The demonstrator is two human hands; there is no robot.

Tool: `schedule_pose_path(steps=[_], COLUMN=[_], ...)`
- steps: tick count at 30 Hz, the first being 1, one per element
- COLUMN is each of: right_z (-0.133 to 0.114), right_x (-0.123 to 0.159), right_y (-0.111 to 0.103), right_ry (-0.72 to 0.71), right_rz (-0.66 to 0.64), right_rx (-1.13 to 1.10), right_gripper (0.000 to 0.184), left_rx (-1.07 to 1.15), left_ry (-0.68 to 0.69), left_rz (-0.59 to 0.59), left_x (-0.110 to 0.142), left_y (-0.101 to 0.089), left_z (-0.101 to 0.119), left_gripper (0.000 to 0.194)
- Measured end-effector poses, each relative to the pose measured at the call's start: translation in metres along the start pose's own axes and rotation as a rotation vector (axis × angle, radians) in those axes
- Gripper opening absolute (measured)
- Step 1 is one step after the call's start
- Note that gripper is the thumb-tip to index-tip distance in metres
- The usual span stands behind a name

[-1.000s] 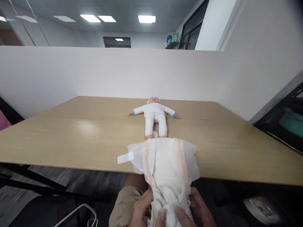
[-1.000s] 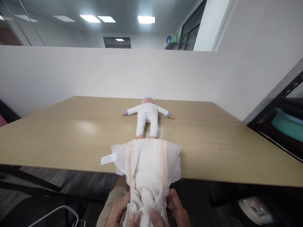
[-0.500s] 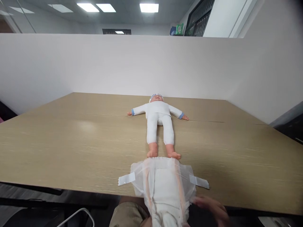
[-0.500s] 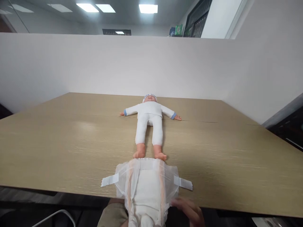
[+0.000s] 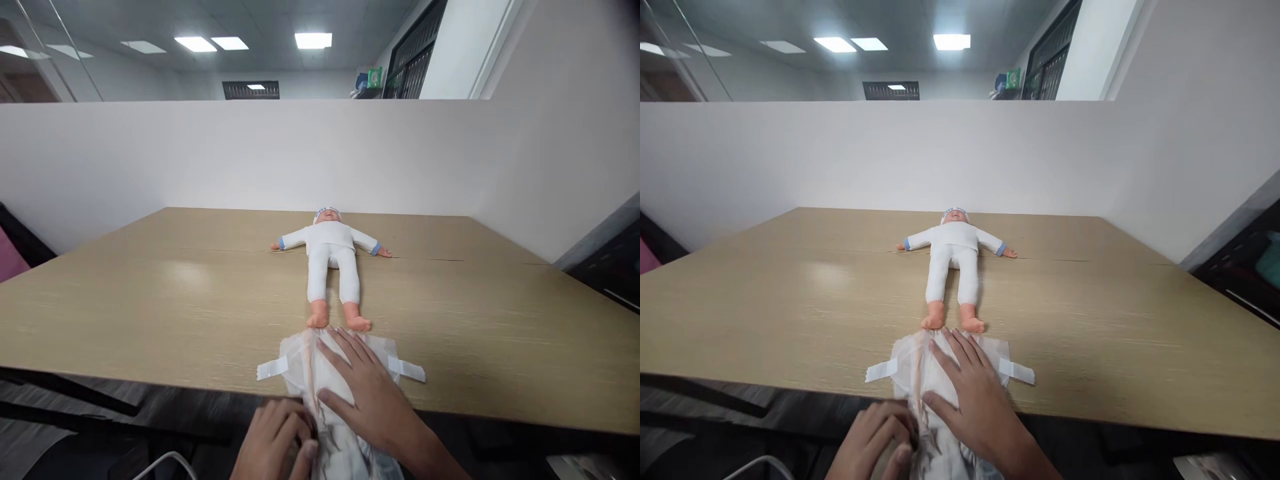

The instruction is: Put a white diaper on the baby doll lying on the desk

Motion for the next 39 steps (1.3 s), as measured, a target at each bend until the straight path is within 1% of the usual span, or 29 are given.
schedule_pose_path(steps=[2,3,5,7,8,10,11,13,16,17,18,19,21,23,25,26,27,29,31,34,36,38,39], right_z=[-0.001,-0.002,-0.003,-0.004,-0.003,-0.002,-0.002,0.000,0.002,0.002,0.003,0.005,0.010,0.017,0.028,0.034,0.041,0.053,0.063,0.069,0.068,0.066,0.066], right_x=[0.000,0.000,-0.001,-0.001,-0.001,-0.002,-0.001,-0.001,-0.001,-0.001,-0.002,-0.002,-0.005,-0.007,-0.008,-0.008,-0.008,-0.008,-0.012,-0.027,-0.042,-0.058,-0.068], right_y=[-0.001,-0.001,-0.002,-0.003,-0.003,-0.001,0.000,0.003,0.006,0.006,0.007,0.008,0.013,0.023,0.037,0.045,0.052,0.063,0.066,0.057,0.045,0.034,0.029], right_ry=[-0.001,0.000,-0.001,-0.006,-0.007,-0.008,-0.008,-0.007,-0.008,-0.012,-0.019,-0.031,-0.077,-0.140,-0.197,-0.212,-0.225,-0.218,-0.213,-0.241,-0.259,-0.222,-0.194], right_rz=[0.007,0.010,0.013,0.014,0.016,0.017,0.017,0.018,0.027,0.030,0.037,0.047,0.069,0.103,0.152,0.174,0.189,0.203,0.175,0.095,0.050,0.030,0.018], right_rx=[0.000,-0.002,-0.006,-0.007,-0.006,-0.002,-0.001,0.003,0.009,0.014,0.022,0.032,0.057,0.081,0.091,0.090,0.085,0.067,0.058,0.052,0.006,-0.057,-0.079], right_gripper=[0.069,0.069,0.069,0.068,0.068,0.069,0.069,0.070,0.072,0.073,0.074,0.075,0.079,0.087,0.097,0.099,0.098,0.087,0.081,0.085,0.090,0.092,0.092], left_rx=[-0.036,-0.067,-0.159,-0.287,-0.351,-0.477,-0.533,-0.642,-0.754,-0.772,-0.780,-0.777,-0.738,-0.657,-0.570,-0.537,-0.509,-0.448,-0.362,-0.188,-0.077,0.012,0.037], left_ry=[0.041,0.052,0.102,0.144,0.169,0.210,0.247,0.367,0.599,0.667,0.720,0.763,0.829,0.880,0.937,0.962,0.984,0.991,0.939,0.818,0.744,0.652,0.607], left_rz=[0.141,0.212,0.317,0.310,0.295,0.211,0.156,0.000,-0.234,-0.286,-0.322,-0.350,-0.392,-0.403,-0.380,-0.362,-0.348,-0.336,-0.334,-0.303,-0.232,-0.156,-0.137], left_x=[-0.021,-0.034,-0.069,-0.109,-0.130,-0.167,-0.184,-0.210,-0.234,-0.239,-0.245,-0.250,-0.258,-0.266,-0.270,-0.272,-0.273,-0.276,-0.280,-0.294,-0.306,-0.320,-0.327], left_y=[-0.025,-0.035,-0.050,-0.056,-0.058,-0.056,-0.054,-0.047,-0.035,-0.031,-0.029,-0.027,-0.024,-0.022,-0.020,-0.020,-0.019,-0.023,-0.033,-0.060,-0.080,-0.098,-0.105], left_z=[0.011,0.011,0.003,-0.013,-0.021,-0.033,-0.035,-0.031,-0.016,-0.011,-0.008,-0.006,-0.006,-0.008,-0.008,-0.008,-0.007,-0.001,0.009,0.028,0.040,0.048,0.051], left_gripper=[0.022,0.021,0.020,0.022,0.031,0.057,0.067,0.084,0.111,0.116,0.117,0.114,0.100,0.073,0.043,0.034,0.031,0.032,0.035,0.036,0.036,0.035,0.037])
Point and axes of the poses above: each hand's wrist, its own x-axis away from the middle knuckle, its own y-axis out of the palm, z = x × y, the point moved 3 cm from there along -x, towards the middle knuckle, and after that the axes turned 2 degrees about z, right-handed, at the moved point
